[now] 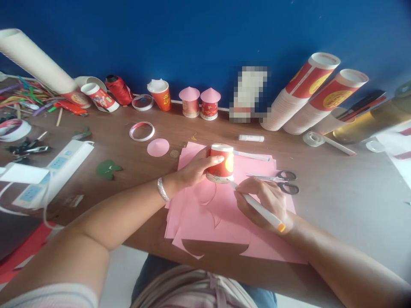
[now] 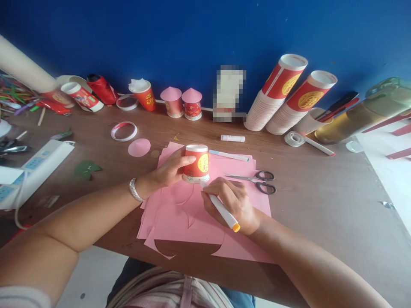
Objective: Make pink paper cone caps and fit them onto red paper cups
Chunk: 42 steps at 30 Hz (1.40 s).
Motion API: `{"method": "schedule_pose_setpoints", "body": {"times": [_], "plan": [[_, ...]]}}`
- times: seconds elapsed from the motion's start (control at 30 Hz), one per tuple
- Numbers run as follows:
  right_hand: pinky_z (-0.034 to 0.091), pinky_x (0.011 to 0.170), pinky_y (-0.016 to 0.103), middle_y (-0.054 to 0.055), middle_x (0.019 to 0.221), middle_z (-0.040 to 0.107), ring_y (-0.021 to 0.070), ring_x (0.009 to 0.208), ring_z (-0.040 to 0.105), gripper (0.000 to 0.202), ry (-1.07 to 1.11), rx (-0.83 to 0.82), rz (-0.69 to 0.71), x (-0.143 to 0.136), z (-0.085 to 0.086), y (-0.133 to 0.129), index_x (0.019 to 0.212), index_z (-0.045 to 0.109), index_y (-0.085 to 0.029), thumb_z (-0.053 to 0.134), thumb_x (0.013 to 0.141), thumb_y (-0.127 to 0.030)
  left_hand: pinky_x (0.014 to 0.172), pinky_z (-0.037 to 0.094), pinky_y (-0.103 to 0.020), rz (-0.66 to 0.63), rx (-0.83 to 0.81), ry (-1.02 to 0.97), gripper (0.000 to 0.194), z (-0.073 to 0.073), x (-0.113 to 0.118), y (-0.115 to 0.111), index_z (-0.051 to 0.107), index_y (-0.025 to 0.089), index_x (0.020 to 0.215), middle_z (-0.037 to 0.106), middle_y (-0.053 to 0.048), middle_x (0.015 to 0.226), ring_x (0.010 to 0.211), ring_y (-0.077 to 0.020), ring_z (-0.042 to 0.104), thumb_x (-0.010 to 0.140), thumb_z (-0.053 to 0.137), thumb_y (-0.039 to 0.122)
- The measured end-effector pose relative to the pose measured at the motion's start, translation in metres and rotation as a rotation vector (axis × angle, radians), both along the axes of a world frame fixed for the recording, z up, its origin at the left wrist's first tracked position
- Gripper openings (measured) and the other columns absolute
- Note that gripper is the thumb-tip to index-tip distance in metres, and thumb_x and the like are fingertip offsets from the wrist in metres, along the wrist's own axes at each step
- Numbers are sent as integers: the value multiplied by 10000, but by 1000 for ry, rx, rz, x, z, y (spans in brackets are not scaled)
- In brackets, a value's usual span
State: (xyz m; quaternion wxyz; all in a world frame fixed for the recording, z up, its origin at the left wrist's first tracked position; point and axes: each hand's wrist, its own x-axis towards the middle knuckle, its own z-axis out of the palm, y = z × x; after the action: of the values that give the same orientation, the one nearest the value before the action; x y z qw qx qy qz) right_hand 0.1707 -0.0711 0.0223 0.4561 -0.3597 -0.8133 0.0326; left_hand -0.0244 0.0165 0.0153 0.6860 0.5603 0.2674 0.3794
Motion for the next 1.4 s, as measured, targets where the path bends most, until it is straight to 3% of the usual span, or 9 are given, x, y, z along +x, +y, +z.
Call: {"method": "schedule_pose_setpoints", "body": {"times": [0.17, 0.57, 0.8, 1.1, 1.4], "plan": [[516, 499, 243, -38, 691, 668, 116, 537, 631, 221, -21, -18, 2, 0, 0, 1, 945, 570, -259, 593, 891, -47, 692, 490, -290, -53, -79, -46, 229, -3, 1, 0, 665, 159, 934, 636, -53, 850, 764, -177, 592, 876, 661, 381], [527, 521, 230, -30, 704, 668, 110, 551, 639, 201, -24, 16, 8, 0, -1, 1, 950, 567, -223, 598, 894, -32, 684, 500, -260, -86, -74, -77, 256, -7, 1, 2, 656, 140, 989, 641, -63, 888, 784, -169, 599, 878, 673, 369], [511, 520, 216, -35, 698, 654, 102, 555, 638, 192, -23, 3, -19, -1, -3, 0, 926, 563, -220, 594, 901, -32, 687, 507, -262, -93, -21, -42, 215, -2, 0, 1, 651, 146, 938, 636, -63, 865, 783, -172, 605, 897, 644, 358], [512, 509, 225, -33, 686, 648, 100, 532, 613, 209, -54, 44, 45, 1, -2, 1, 940, 559, -210, 608, 883, -16, 663, 494, -249, -77, -62, -47, 244, -5, 0, 1, 638, 138, 956, 626, -55, 871, 753, -147, 578, 884, 669, 369], [522, 509, 220, -33, 690, 650, 98, 538, 618, 207, -54, 47, 22, 0, -2, 1, 941, 562, -213, 595, 890, -15, 697, 495, -259, -72, -81, -42, 253, -4, 0, 0, 638, 137, 1018, 639, -67, 923, 814, -168, 594, 877, 668, 345]]}}
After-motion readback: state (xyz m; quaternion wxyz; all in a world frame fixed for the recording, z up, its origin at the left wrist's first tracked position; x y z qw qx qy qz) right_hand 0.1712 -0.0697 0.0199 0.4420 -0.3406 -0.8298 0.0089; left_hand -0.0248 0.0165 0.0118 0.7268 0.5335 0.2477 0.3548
